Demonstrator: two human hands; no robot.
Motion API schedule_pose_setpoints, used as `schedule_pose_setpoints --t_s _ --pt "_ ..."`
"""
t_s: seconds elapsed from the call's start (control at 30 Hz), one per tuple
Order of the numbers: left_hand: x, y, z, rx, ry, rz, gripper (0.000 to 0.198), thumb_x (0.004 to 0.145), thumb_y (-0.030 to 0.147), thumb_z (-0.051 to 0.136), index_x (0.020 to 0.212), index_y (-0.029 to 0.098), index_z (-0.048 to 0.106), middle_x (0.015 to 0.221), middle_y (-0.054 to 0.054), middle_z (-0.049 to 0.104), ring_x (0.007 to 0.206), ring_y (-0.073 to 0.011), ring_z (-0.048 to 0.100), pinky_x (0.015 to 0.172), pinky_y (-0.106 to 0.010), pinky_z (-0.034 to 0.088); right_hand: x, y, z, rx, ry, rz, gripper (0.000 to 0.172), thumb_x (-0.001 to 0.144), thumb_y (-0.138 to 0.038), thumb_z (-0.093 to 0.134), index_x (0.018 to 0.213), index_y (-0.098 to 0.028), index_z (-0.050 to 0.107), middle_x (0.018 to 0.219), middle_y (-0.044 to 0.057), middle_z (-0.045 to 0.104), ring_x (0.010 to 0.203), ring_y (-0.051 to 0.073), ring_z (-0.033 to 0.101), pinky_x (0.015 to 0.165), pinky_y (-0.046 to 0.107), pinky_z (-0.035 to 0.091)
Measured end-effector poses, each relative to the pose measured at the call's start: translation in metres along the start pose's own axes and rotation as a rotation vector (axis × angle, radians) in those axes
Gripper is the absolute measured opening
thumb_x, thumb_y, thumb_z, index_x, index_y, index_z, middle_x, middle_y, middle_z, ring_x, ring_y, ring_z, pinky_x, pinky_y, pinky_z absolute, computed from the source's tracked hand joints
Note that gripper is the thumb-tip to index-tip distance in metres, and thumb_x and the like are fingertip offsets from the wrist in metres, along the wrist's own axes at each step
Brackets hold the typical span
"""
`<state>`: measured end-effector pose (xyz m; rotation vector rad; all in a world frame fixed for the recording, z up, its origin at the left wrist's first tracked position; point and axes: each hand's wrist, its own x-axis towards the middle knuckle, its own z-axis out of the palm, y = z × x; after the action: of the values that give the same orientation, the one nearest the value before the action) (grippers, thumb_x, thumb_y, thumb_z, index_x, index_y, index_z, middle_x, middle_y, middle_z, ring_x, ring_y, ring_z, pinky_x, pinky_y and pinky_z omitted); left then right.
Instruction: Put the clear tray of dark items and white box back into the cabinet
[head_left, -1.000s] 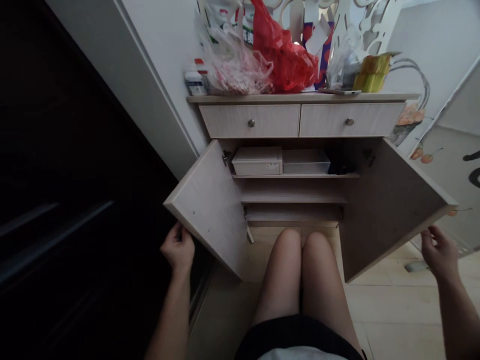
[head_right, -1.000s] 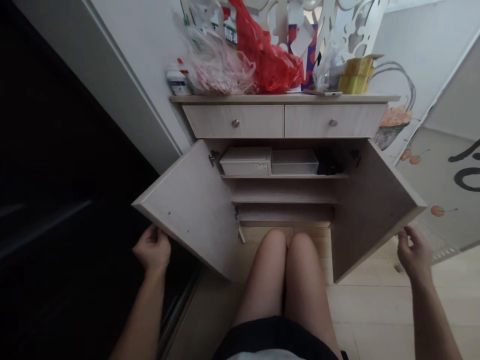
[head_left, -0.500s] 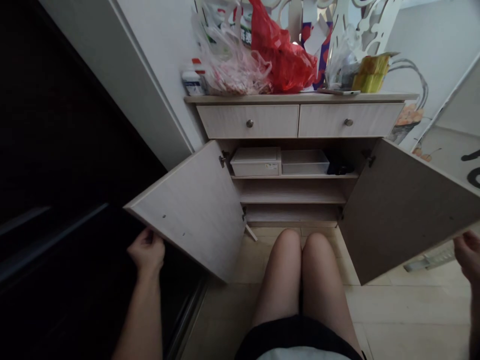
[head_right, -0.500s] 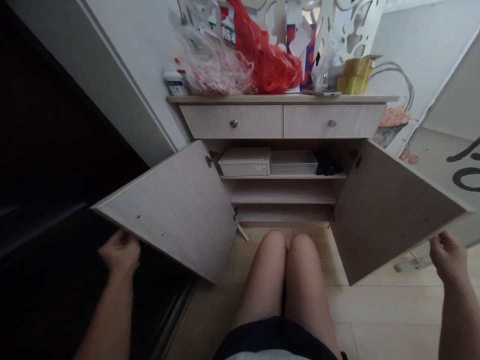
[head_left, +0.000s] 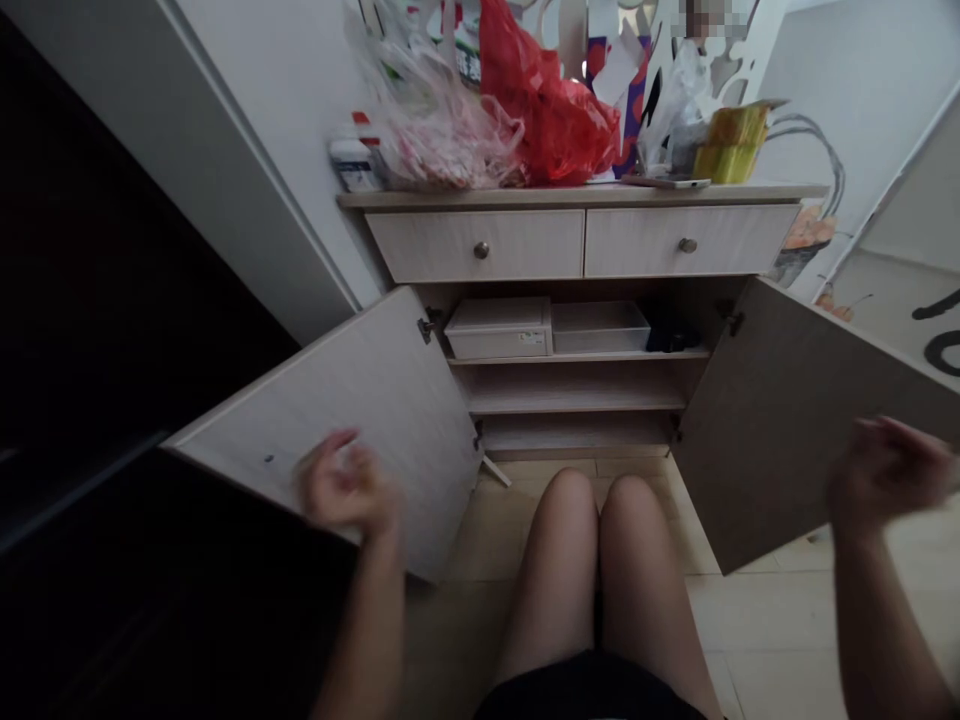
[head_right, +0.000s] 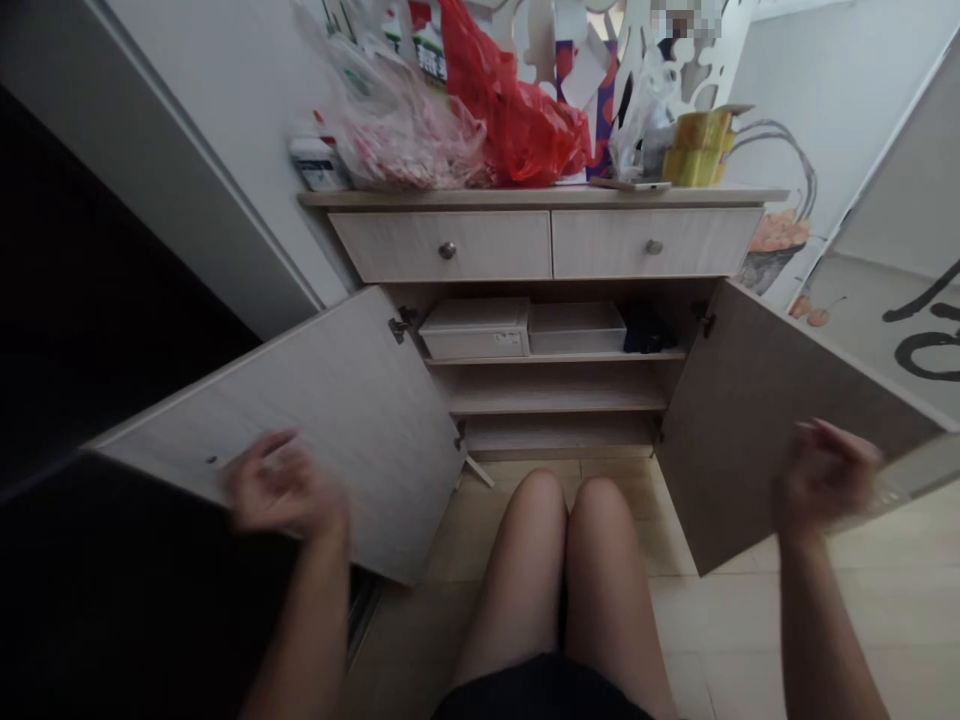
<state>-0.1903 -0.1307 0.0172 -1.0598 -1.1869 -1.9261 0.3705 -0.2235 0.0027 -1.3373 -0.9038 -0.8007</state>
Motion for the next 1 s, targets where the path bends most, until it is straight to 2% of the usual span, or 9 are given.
schedule_pose_setpoints --t_s 0.03,0.1,0.2,0.3,0.4,0.53,0.67,0.83,1.0 --pt "-0.010 0.016 0.025 -0.090 -0.154 0.078 0.036 0.090 0.049 0.052 0.084 0.018 0.068 0.077 -0.007 0.070 0.078 -0.0212 0.067 0.078 -0.039 0.055 -0.001 -0.015 0.022 0.061 -0.079 -0.083 0.022 0.088 -0.043 0.057 0.099 -0.025 0.065 0.086 0.010 0.066 0.074 0.025 0.061 0.072 0.043 0.049" --pt "-0.033 0.042 0.082 -0.215 -0.540 0.184 0.030 0.094 0.041 0.052 0.093 0.017 0.070 0.087 -0.008 0.072 0.084 -0.0189 0.067 0.082 -0.035 0.053 -0.002 -0.041 0.073 0.170 -0.331 -0.214 0.020 0.091 -0.037 0.054 0.093 -0.022 0.066 0.088 0.008 0.069 0.080 0.022 0.063 0.077 0.039 0.049" --pt "-0.066 0.067 0.166 -0.267 -1.005 0.296 0.028 0.097 0.033 0.050 0.105 0.015 0.069 0.100 -0.012 0.072 0.097 -0.0209 0.065 0.090 -0.036 0.049 -0.003 -0.059 0.157 0.137 -0.627 -0.280 0.027 0.094 -0.033 0.046 0.093 -0.019 0.069 0.095 0.010 0.071 0.086 0.023 0.061 0.079 0.037 0.045" --pt "-0.087 0.079 0.231 -0.090 -1.321 0.407 0.027 0.095 0.025 0.052 0.114 0.013 0.067 0.112 -0.015 0.069 0.107 -0.0249 0.061 0.094 -0.039 0.044 -0.005 -0.056 0.227 -0.074 -0.874 -0.302 0.030 0.094 -0.028 0.045 0.105 -0.016 0.071 0.107 0.013 0.070 0.095 0.026 0.057 0.079 0.036 0.040" --pt "-0.095 0.086 0.273 0.066 -1.485 0.534 0.029 0.095 0.019 0.048 0.115 0.010 0.066 0.115 -0.018 0.067 0.112 -0.0281 0.056 0.096 -0.041 0.040 -0.006 -0.051 0.274 -0.266 -1.053 -0.376 0.033 0.094 -0.024 0.045 0.115 -0.016 0.069 0.116 0.015 0.067 0.103 0.028 0.054 0.081 0.037 0.037" --pt "-0.104 0.086 0.300 0.165 -1.572 0.668 0.032 0.094 0.011 0.040 0.106 0.007 0.070 0.110 -0.021 0.068 0.114 -0.0290 0.054 0.097 -0.041 0.036 -0.007 -0.049 0.308 -0.389 -1.180 -0.452 0.033 0.095 -0.024 0.045 0.116 -0.017 0.069 0.118 0.014 0.066 0.108 0.028 0.052 0.083 0.035 0.036" --pt "-0.115 0.081 0.311 0.189 -1.598 0.667 0.036 0.092 0.005 0.038 0.102 0.008 0.072 0.105 -0.019 0.070 0.114 -0.0265 0.055 0.098 -0.039 0.034 -0.011 -0.047 0.324 -0.431 -1.228 -0.450 0.030 0.095 -0.023 0.048 0.116 -0.018 0.069 0.117 0.013 0.067 0.106 0.026 0.056 0.081 0.032 0.038" --pt "-0.122 0.072 0.312 0.177 -1.573 0.645 0.037 0.091 0.004 0.037 0.101 0.007 0.072 0.107 -0.020 0.068 0.114 -0.0273 0.054 0.098 -0.039 0.035 -0.013 -0.046 0.323 -0.433 -1.212 -0.434 0.030 0.097 -0.022 0.044 0.110 -0.017 0.070 0.111 0.013 0.069 0.096 0.023 0.061 0.073 0.030 0.038" --pt "-0.116 0.066 0.299 0.065 -1.510 0.625 0.032 0.092 0.008 0.041 0.097 0.015 0.072 0.101 -0.014 0.068 0.107 -0.0256 0.055 0.094 -0.038 0.037 -0.007 -0.046 0.306 -0.391 -1.160 -0.511 0.030 0.097 -0.022 0.042 0.102 -0.014 0.070 0.104 0.015 0.070 0.091 0.022 0.059 0.070 0.030 0.035"
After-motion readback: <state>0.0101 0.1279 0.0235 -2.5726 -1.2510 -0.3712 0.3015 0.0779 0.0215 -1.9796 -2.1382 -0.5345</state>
